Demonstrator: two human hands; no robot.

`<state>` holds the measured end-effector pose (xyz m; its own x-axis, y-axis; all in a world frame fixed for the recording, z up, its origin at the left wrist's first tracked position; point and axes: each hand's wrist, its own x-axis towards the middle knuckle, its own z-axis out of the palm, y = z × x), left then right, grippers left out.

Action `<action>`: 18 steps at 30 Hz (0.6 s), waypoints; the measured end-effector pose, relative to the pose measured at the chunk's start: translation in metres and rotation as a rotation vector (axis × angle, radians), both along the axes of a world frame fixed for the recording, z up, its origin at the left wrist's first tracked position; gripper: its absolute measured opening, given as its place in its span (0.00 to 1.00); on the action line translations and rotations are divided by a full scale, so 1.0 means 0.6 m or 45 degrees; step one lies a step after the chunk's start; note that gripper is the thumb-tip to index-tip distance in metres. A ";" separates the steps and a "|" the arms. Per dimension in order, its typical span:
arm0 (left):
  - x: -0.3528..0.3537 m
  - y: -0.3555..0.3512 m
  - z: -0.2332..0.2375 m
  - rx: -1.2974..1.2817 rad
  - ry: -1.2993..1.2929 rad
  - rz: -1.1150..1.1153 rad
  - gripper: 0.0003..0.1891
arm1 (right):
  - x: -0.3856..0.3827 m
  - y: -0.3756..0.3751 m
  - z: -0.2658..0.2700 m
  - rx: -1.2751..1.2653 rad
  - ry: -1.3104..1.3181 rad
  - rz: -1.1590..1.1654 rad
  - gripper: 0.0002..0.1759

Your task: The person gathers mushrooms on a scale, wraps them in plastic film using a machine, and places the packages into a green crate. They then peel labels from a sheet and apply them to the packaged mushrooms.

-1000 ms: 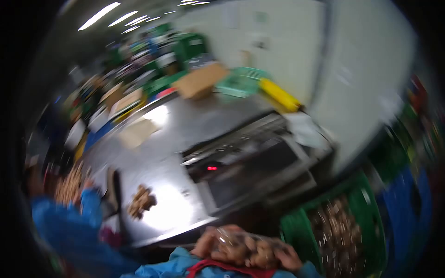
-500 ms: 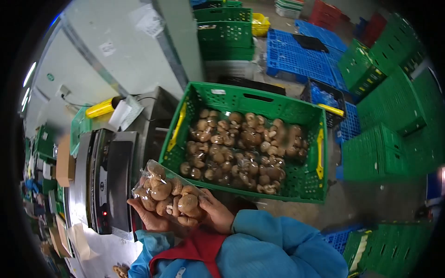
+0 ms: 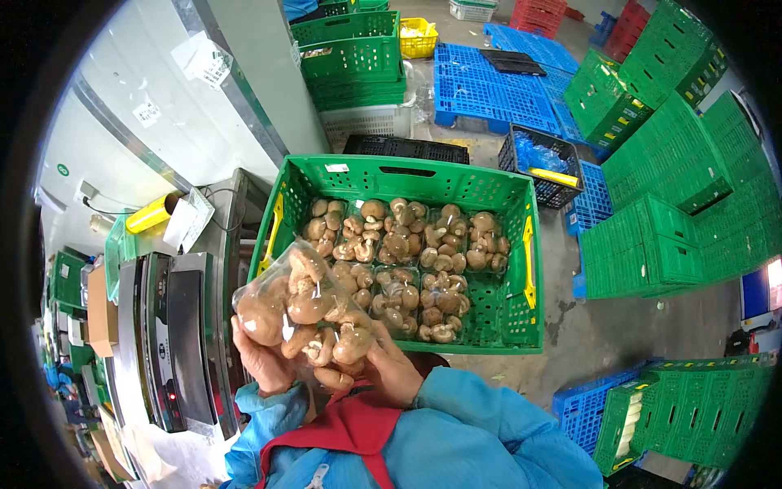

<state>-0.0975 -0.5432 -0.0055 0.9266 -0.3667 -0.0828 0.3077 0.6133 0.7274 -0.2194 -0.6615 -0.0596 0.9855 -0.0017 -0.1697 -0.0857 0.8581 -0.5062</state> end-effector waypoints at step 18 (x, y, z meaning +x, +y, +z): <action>-0.012 -0.184 -0.076 0.269 0.148 -0.463 0.22 | -0.007 -0.316 0.006 -1.268 0.605 -0.403 0.42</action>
<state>-0.1050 -0.6538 -0.0509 0.7204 -0.6312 -0.2874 0.5635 0.2911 0.7732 -0.2236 -0.8511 -0.0561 0.7535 -0.5804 -0.3089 -0.3017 0.1122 -0.9468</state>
